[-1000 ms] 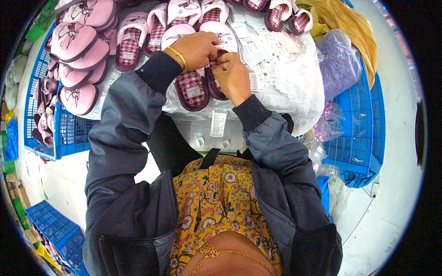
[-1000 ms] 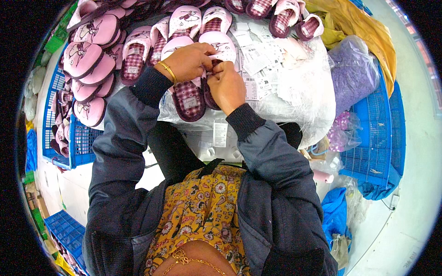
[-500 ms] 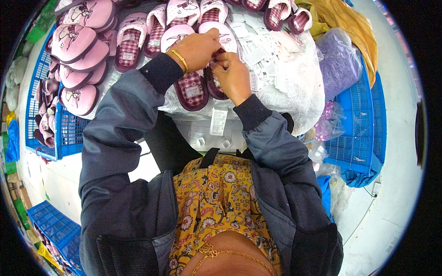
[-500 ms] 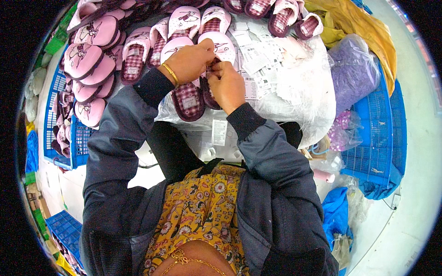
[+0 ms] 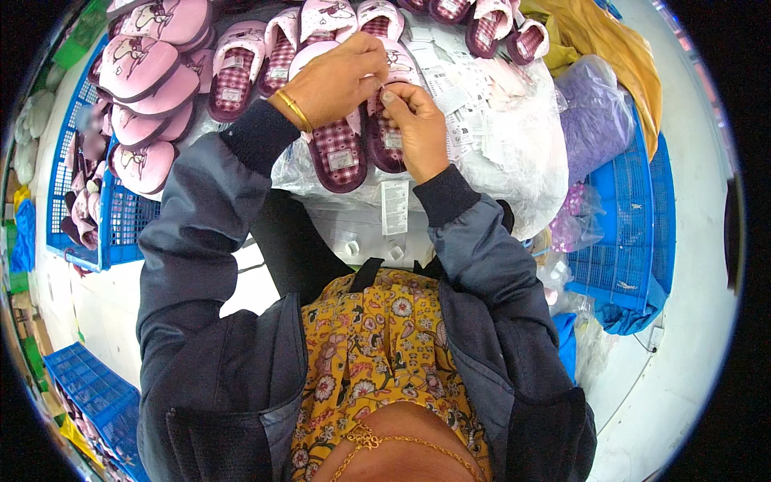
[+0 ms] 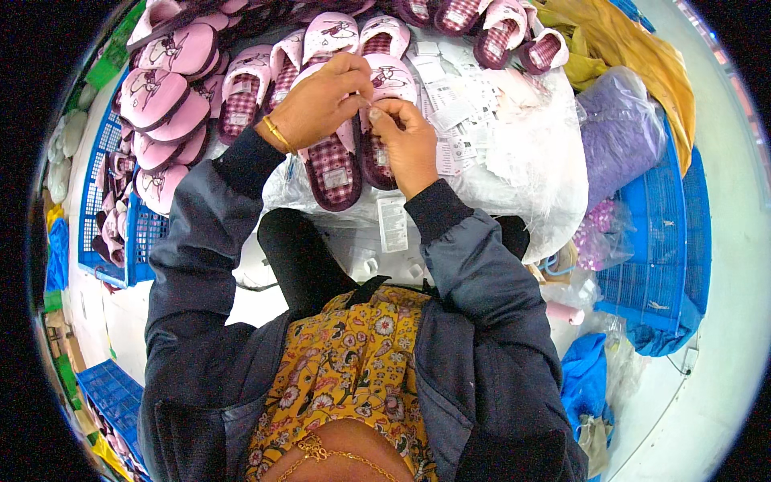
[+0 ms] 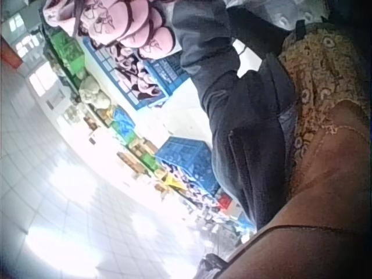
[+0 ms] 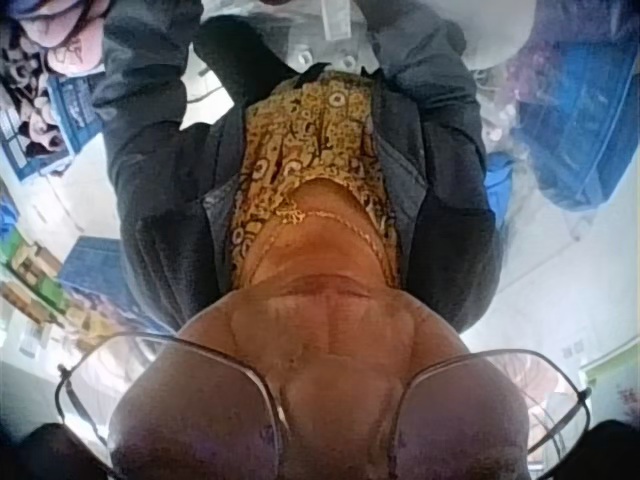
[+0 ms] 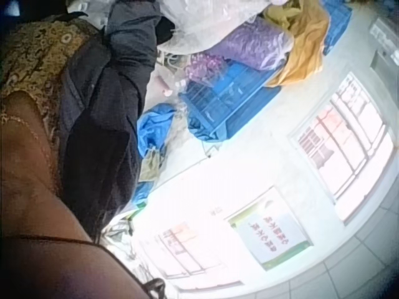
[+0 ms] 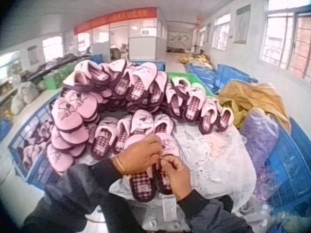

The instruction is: The person sits on the floor and repeatedly picks up small white labels, folds them, and places them inside pink slippers with cartoon designs. The person handles the slippers and labels one at a time, arranging the labeled slippers in rows on a white sheet.

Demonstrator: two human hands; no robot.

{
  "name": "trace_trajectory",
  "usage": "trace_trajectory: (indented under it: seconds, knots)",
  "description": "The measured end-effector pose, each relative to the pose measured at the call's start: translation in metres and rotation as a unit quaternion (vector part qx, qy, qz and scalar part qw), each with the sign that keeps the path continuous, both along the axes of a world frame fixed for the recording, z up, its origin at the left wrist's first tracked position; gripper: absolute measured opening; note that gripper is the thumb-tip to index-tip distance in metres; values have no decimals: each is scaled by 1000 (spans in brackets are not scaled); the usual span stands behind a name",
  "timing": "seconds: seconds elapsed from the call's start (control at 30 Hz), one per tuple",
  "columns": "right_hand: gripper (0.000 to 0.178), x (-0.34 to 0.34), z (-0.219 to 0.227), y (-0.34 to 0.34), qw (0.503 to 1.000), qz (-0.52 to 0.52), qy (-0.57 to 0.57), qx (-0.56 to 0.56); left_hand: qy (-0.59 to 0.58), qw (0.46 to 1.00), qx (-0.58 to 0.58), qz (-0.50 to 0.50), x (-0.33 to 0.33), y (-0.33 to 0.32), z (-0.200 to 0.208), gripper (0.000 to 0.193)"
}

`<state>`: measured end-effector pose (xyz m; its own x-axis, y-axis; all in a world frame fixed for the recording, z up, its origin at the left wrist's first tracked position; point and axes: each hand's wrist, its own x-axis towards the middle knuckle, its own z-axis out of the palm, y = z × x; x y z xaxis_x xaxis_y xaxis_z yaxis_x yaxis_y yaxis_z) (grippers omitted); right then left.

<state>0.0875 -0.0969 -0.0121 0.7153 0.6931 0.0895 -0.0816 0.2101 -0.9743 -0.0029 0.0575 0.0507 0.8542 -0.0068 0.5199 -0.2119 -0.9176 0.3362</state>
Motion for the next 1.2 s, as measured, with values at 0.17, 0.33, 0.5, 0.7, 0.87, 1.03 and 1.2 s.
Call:
trace_trajectory:
  seconds: [0.17,0.33,0.5,0.7,0.87,1.03,1.2]
  knots:
    - [11,-2,8,-12,994,54,47,88,-53,997,50,32,-44,-6,13,9]
    - [17,-18,11,-20,989,65,-130,-31,-9,994,103,25,-58,3,-12,15]
    - [26,-32,5,-16,974,28,-202,-99,32,994,96,32,-45,8,-35,24]
    - [30,-35,1,-6,938,-7,-311,-152,34,995,93,24,-31,19,-50,28]
    - [29,-35,4,-1,899,-13,-383,-213,42,995,84,22,-30,24,-56,30]
    - [27,-31,5,1,887,-11,-397,-235,27,997,66,26,-31,22,-59,29]
    - [25,-30,7,3,869,-6,-427,-250,23,997,66,32,-30,22,-62,28]
